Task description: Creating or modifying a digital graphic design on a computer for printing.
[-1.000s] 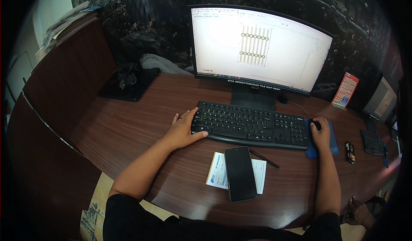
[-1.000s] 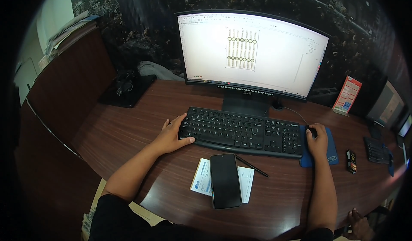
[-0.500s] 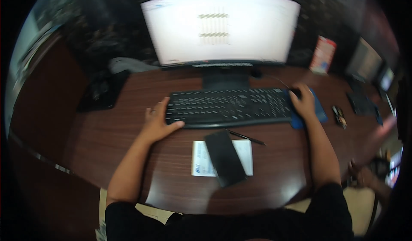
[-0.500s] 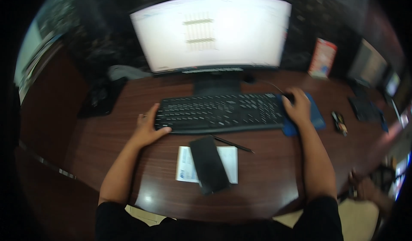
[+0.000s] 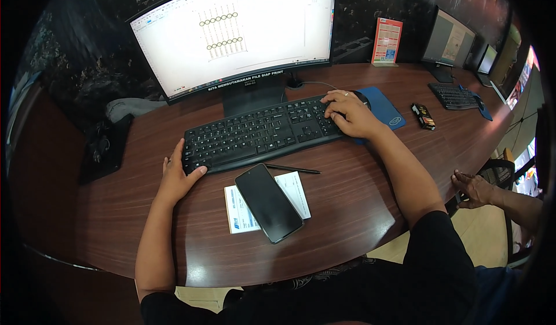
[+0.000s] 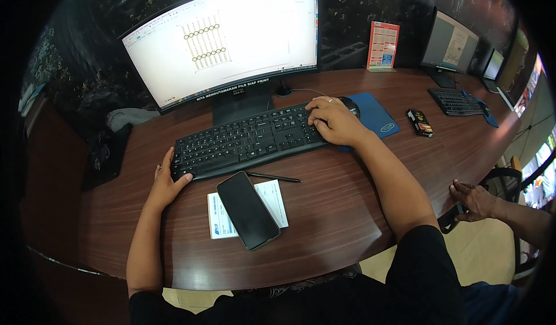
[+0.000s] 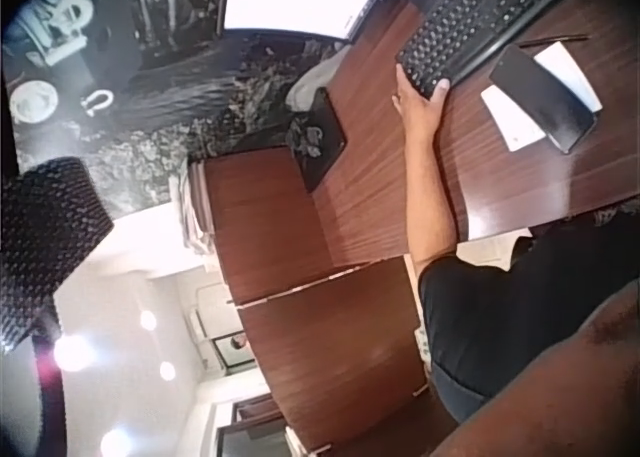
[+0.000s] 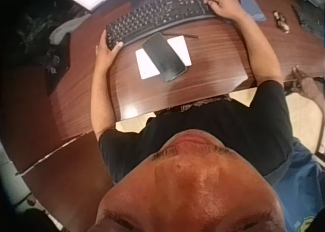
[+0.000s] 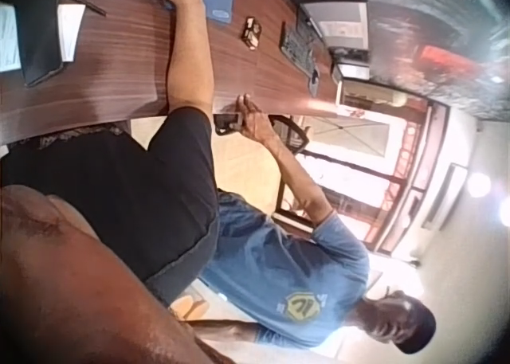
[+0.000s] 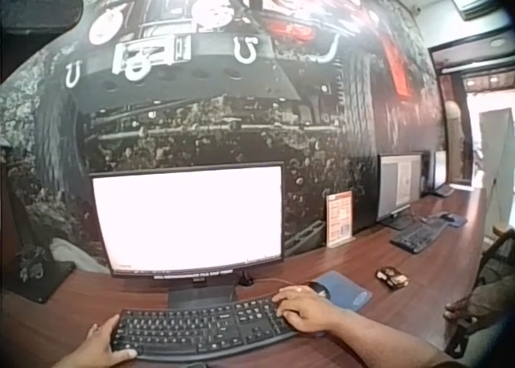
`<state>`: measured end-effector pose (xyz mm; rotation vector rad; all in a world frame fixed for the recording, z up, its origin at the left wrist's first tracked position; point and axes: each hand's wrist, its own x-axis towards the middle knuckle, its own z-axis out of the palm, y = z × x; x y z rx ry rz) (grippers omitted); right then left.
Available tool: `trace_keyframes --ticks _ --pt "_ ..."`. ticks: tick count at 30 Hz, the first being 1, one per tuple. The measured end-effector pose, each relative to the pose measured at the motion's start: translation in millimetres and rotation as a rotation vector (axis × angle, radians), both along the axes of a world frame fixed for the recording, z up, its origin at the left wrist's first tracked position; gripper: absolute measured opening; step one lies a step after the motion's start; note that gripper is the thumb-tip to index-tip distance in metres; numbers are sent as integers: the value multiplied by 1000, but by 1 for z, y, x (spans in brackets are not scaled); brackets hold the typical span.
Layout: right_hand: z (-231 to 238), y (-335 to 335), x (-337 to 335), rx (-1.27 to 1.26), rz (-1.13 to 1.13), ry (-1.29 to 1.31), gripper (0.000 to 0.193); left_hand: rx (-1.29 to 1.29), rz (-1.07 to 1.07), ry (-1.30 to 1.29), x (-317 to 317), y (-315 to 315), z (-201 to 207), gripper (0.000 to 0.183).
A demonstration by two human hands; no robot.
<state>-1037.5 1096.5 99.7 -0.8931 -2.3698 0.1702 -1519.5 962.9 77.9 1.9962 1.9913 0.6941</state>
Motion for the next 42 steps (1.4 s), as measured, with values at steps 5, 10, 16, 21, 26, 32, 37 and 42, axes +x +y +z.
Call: trace_keyframes --ticks 5,10,16,21,26,32,37,42 --pt "-2 4 4 5 10 -10 12 6 -3 4 -1 0 -1 102" --pt "5 4 6 -21 89 -17 12 7 -7 -1 -2 0 1 101" --pt "4 3 5 -45 50 -3 11 -4 -8 -15 0 0 2 99" --pt "4 -2 -1 -31 20 -5 14 -1 -12 -6 -1 0 1 98" --pt "2 0 -6 -50 71 -87 19 -15 -1 -8 1 0 5 99" --pt "-1 2 -6 5 5 -93 22 2 -11 28 0 3 3 99" --pt "10 7 19 2 -113 -87 37 -6 -24 23 -5 -1 -1 101" --pt "9 6 20 -18 -215 -170 49 -22 -9 10 -4 -2 -1 102"
